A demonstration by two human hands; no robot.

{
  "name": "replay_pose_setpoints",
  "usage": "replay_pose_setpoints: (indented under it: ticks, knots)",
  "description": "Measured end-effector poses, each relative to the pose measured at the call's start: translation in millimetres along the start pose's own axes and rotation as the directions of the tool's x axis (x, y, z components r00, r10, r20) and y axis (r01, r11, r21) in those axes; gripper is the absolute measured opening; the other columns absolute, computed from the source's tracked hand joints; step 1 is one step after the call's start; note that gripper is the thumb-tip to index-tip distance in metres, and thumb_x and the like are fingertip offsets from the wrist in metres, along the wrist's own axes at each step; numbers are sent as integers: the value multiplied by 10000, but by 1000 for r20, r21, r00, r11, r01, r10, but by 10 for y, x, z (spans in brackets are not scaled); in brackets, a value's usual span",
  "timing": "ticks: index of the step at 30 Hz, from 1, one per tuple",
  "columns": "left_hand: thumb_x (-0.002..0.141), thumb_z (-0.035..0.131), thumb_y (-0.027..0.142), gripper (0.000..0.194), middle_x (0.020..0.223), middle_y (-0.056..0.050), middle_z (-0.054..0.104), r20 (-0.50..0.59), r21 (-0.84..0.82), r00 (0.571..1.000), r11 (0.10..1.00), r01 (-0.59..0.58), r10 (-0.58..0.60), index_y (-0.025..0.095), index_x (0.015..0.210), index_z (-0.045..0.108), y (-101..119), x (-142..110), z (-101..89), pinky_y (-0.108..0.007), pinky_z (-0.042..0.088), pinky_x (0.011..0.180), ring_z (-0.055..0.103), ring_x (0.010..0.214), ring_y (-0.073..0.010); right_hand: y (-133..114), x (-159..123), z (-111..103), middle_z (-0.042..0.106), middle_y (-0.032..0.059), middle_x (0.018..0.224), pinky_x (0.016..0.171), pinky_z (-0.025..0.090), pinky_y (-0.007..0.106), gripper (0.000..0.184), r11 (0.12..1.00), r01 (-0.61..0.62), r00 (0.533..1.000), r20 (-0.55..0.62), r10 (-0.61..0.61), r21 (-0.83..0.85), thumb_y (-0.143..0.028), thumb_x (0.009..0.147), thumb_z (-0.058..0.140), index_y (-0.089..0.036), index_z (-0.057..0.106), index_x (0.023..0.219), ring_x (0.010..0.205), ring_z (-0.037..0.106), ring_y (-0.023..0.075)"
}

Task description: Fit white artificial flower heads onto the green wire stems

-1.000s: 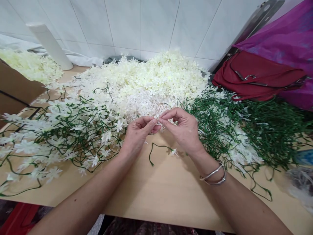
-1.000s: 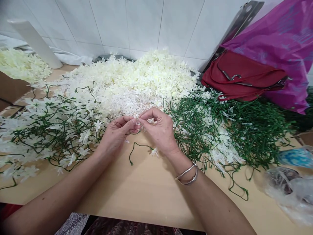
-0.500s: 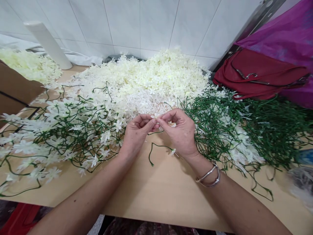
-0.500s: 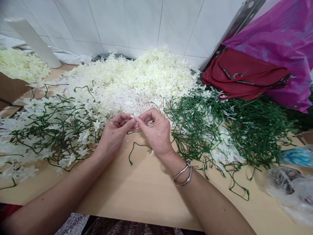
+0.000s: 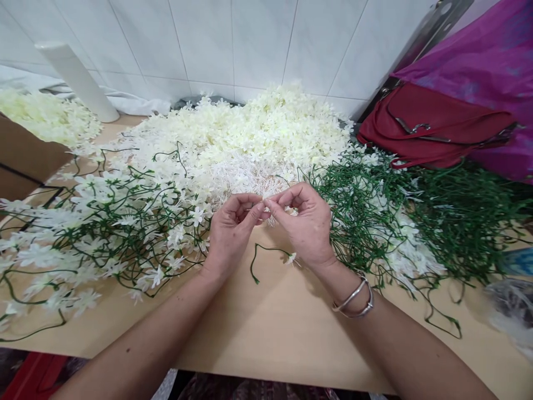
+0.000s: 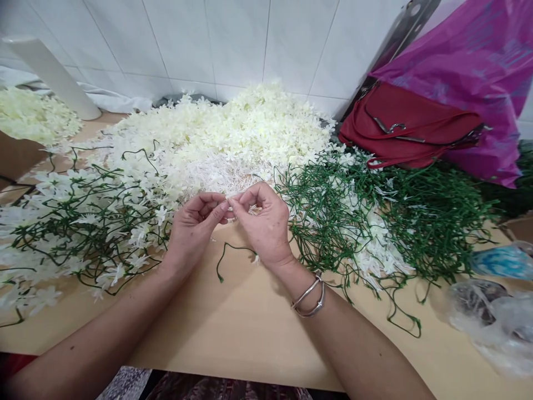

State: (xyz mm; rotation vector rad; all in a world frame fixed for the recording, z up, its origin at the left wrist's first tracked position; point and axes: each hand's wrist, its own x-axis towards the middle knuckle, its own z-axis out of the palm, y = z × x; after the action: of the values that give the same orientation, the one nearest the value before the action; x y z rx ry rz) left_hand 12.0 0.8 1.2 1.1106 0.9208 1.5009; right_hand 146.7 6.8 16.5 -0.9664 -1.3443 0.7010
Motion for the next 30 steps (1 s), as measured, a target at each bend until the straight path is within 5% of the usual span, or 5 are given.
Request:
replay_pose_setpoints:
  ticks: [11,19,23,26,30]
  knots:
    - [802,867,396,310,796,1,750,19,25,999,999,47,-48,195,972,704,6,8,-14,-257,583,712,737,742,-147,-1,16,9,738,-7,805,676,584,309,273,993,-109,994,4,109,42,-195,793,789,-241,525,745,695,684,144]
    - [940,734,360,204,898,-26,751,119,237,990,965,-107,81,207,1067,691,-25,-33,-89,-273,561,810,725,839,-159,71,48,-44,686,-30,804,693,527,280,213,984,-158,986,65,153,80,-176,781,804,-223,620,878,694,619,118]
    - [978,684,339,163,897,-28,746,166,321,978,930,-177,129,223,1092,693,5,-56,-96,-297,550,861,726,863,-172,112,166,-188,680,-17,885,717,533,285,362,965,-255,949,206,238,60,-248,727,870,-234,726,1060,749,617,127]
    - [966,702,339,163,887,-25,748,166,322,978,930,-177,129,227,1085,695,33,-54,-74,-281,536,806,739,861,-176,141,220,-249,725,16,940,776,560,312,246,942,-318,905,328,270,102,-357,735,881,-221,754,897,806,660,149]
    - [966,697,384,220,1086,-60,770,109,212,992,973,-91,70,213,1100,664,63,-12,-60,-254,512,689,759,827,-157,214,237,-259,771,42,1058,856,560,324,232,930,-306,922,305,237,203,-366,761,868,-210,702,802,901,705,160]
